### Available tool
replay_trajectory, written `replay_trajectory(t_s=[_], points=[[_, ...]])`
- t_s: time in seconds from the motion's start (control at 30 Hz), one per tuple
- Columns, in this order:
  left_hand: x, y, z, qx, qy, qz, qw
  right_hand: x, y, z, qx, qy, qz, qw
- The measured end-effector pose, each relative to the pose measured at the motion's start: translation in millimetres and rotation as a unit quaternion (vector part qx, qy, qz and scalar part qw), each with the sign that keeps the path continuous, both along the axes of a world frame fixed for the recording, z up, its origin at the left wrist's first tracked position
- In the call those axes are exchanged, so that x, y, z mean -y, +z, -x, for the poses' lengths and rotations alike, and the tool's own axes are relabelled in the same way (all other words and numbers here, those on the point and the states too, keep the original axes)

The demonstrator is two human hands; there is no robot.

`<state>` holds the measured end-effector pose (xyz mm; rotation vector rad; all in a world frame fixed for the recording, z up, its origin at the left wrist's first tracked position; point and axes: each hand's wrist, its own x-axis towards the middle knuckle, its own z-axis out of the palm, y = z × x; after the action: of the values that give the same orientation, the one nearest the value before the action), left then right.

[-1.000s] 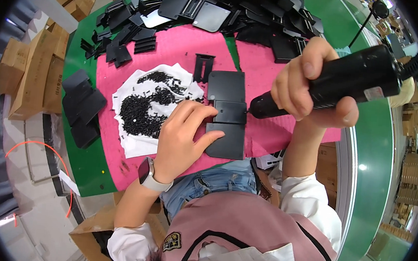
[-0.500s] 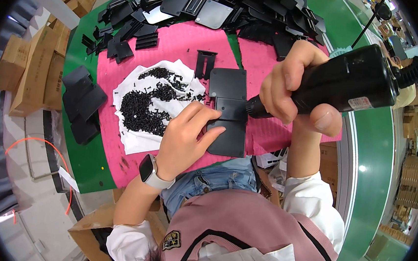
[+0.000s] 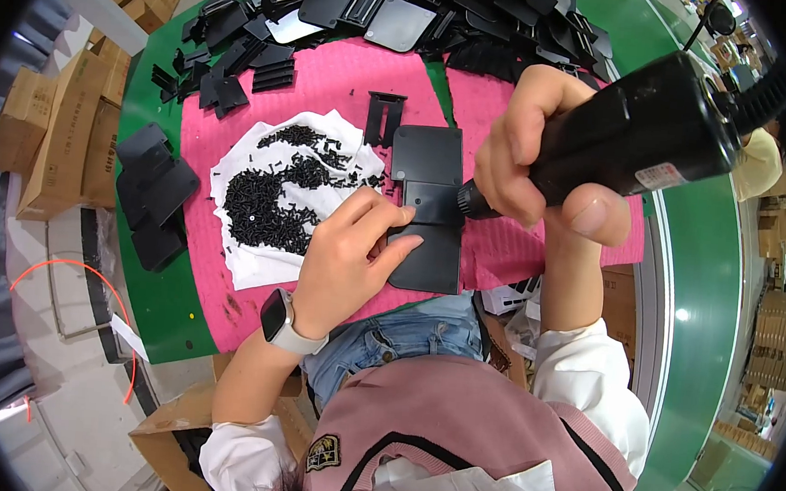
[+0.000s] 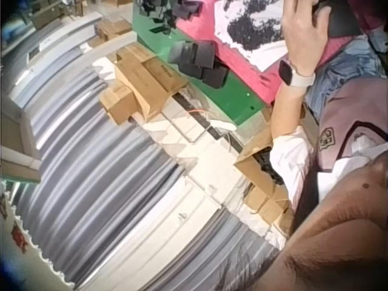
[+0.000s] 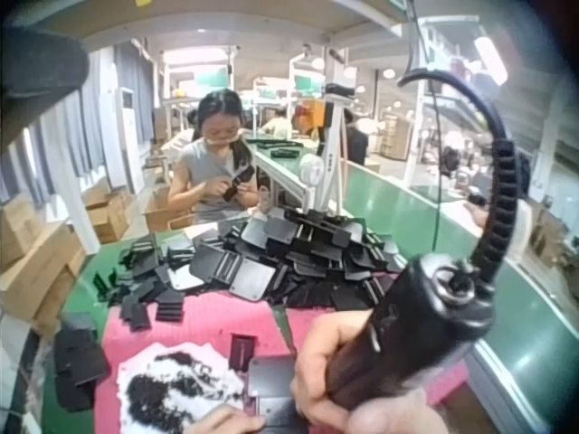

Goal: Assemble black plastic components by joining parts and securing them with screws using an electric screwdriver.

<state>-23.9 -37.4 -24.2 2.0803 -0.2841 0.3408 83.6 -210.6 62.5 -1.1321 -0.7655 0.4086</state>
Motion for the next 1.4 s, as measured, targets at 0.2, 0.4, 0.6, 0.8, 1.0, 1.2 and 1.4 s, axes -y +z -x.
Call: replay_trajectory(t_s=[0.2,0.4,0.6,0.8,1.0,1.2,1.4], points=[[1,0,-4,0.001,0.001,-0.003,1.000,1,1,-3,-0.045,0.015,-0.021,0.999],[0,5,-2,-0.023,0.006,0.015,1.000,-12,-3,13,0.075,-0.033,-0.030,0.996],[0,6,6,-0.027,0.006,0.054,0.998,13,3,-11,-0.039,-0.146,-0.026,0.988],[-10,-3,7,-0.091,-0.008,0.297,0.950,49,-59,-68,-0.009,-0.298,0.200,0.933],[-37,11,-3,-0.100,-0.007,0.423,0.901,31,-30,-52,0.431,-0.473,0.478,0.602],[-46,51,7,0.022,-0.093,0.097,0.991,-10,24,-17,0.544,0.028,0.320,0.775],[-60,67,29,0.089,-0.027,0.133,0.987,-33,3,15,0.346,0.253,0.342,0.836]])
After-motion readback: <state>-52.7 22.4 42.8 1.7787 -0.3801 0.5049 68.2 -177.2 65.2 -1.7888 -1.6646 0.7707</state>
